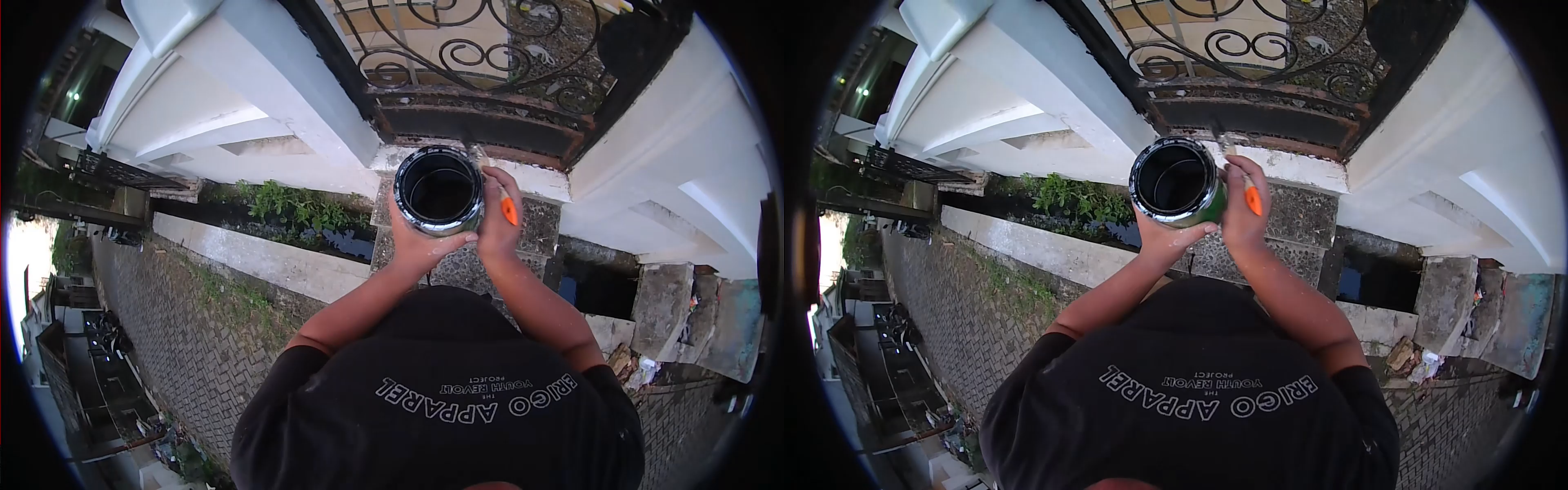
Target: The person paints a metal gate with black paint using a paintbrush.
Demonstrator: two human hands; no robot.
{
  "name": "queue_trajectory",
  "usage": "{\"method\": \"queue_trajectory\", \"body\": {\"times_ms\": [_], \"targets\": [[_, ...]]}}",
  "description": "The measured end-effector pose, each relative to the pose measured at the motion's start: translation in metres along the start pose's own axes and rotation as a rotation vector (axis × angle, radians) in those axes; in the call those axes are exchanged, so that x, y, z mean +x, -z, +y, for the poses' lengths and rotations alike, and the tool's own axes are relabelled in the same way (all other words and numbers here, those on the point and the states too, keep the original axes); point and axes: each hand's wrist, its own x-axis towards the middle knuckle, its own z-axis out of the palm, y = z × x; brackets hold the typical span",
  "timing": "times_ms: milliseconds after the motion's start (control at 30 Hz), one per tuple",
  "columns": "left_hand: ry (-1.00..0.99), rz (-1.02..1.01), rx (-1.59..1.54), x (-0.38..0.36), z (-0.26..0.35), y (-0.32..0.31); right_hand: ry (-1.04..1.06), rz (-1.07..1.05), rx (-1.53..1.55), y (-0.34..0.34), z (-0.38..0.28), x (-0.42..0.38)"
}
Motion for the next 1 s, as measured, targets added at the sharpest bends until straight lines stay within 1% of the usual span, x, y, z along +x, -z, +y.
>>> {"method": "queue_trajectory", "body": {"times_ms": [100, 133, 167, 233, 267, 300, 367, 400, 433, 500, 533, 567, 633, 667, 733, 767, 833, 867, 967, 1000], "targets": [[-0.039, 0.017, 0.011, -0.003, 0.006, -0.01, -0.052, 0.036, 0.089, -0.004, 0.004, 0.002], [-0.025, 0.002, -0.02, -0.006, 0.003, -0.008, -0.049, 0.042, 0.155, -0.003, 0.004, 0.004], [-0.026, 0.001, -0.019, -0.006, 0.009, -0.007, -0.048, 0.042, 0.156, -0.003, 0.006, 0.006], [0.043, -0.021, -0.187, -0.005, 0.024, -0.002, -0.044, 0.008, 0.2, -0.002, 0.012, 0.008], [0.039, -0.066, -0.095, -0.001, 0.026, 0.008, -0.055, -0.005, 0.231, -0.003, 0.016, 0.009], [0.038, -0.064, -0.092, 0.002, 0.021, 0.019, -0.055, -0.008, 0.234, -0.005, 0.018, 0.007], [-0.062, -0.194, 0.229, 0.005, 0.008, 0.044, -0.132, -0.087, 0.298, -0.012, 0.021, -0.001], [-0.056, -0.176, 0.127, 0.005, 0.004, 0.048, -0.185, -0.068, 0.302, -0.017, 0.03, -0.005], [-0.056, -0.172, 0.124, 0.003, 0.0, 0.052, -0.186, -0.071, 0.298, -0.022, 0.034, -0.008], [0.0, -0.144, -0.056, 0.001, 0.004, 0.063, -0.201, -0.085, 0.272, -0.038, 0.035, -0.012], [-0.01, -0.143, -0.078, 0.002, 0.002, 0.071, -0.188, -0.086, 0.179, -0.044, 0.033, -0.014], [-0.006, -0.147, -0.089, 0.004, 0.0, 0.083, -0.188, -0.078, 0.169, -0.052, 0.032, -0.015], [-0.139, -0.147, -0.029, 0.009, -0.006, 0.107, -0.047, -0.17, -0.098, -0.065, 0.032, -0.013], [-0.139, -0.144, -0.044, 0.012, -0.01, 0.121, 0.166, -0.101, -0.262, -0.074, 0.032, -0.009], [-0.169, -0.172, -0.092, 0.019, -0.019, 0.151, 0.144, -0.04, -0.08, -0.085, 0.025, -0.002], [-0.17, -0.165, -0.104, 0.023, -0.025, 0.169, 0.157, -0.007, -0.124, -0.088, 0.015, 0.002], [-0.259, -0.231, 0.0, 0.029, -0.037, 0.204, 0.219, 0.055, -0.2, -0.101, -0.012, 0.009], [-0.261, -0.227, -0.006, 0.031, -0.039, 0.219, 0.268, 0.083, -0.233, -0.11, -0.025, 0.009], [-0.194, -0.228, -0.011, 0.035, -0.055, 0.262, 0.38, 0.037, -0.132, -0.153, -0.058, -0.002], [-0.204, -0.211, -0.011, 0.037, -0.056, 0.274, 0.373, 0.047, -0.153, -0.169, -0.064, -0.009]]}}
